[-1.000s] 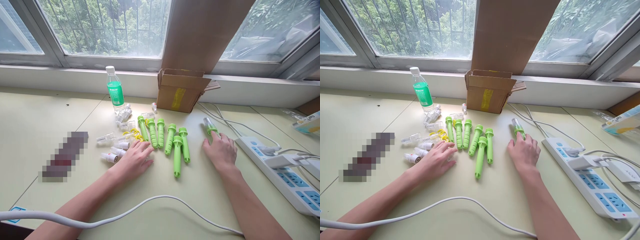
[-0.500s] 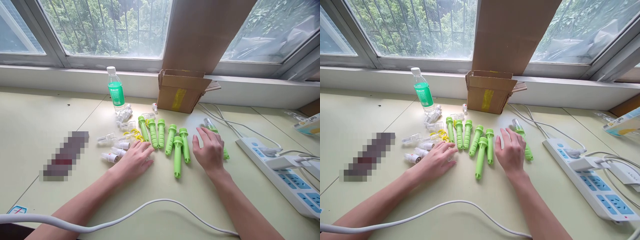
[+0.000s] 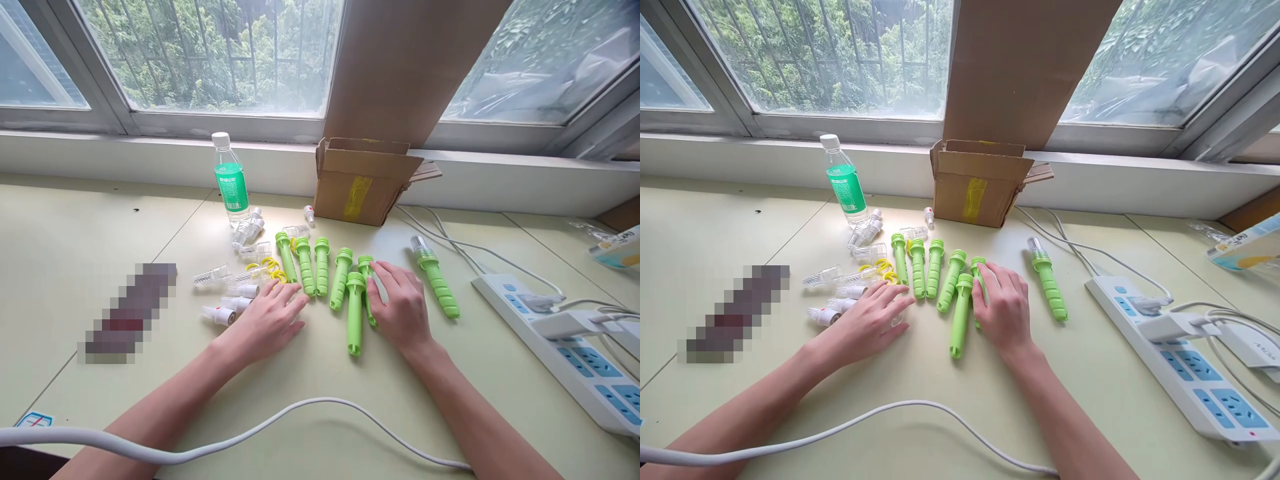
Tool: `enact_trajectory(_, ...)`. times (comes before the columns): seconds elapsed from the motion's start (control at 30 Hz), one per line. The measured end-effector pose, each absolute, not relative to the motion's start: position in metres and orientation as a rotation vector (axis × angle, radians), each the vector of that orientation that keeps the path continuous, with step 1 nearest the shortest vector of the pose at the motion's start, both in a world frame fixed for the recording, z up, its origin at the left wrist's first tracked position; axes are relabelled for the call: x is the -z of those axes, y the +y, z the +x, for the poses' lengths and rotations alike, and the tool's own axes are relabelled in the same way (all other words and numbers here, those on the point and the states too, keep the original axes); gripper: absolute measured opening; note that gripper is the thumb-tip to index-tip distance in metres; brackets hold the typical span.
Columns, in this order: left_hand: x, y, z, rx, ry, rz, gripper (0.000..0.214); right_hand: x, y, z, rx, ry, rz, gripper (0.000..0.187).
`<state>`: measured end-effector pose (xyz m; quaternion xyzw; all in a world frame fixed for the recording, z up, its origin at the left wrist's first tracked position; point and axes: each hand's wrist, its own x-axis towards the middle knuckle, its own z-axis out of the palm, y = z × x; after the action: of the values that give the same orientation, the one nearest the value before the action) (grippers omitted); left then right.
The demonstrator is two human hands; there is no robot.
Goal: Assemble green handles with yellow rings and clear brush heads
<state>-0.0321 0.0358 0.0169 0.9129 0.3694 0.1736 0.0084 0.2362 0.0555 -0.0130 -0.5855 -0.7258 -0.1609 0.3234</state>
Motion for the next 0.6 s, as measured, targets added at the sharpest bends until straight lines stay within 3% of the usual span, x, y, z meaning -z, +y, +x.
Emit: enact_trajectory(0.6,-0.0247,0.0349,-0.0341,-0.512,1.180,2.890,0.029,0.0183,0.0562,0.2365,0.350,-1.918,-1.607,0.033)
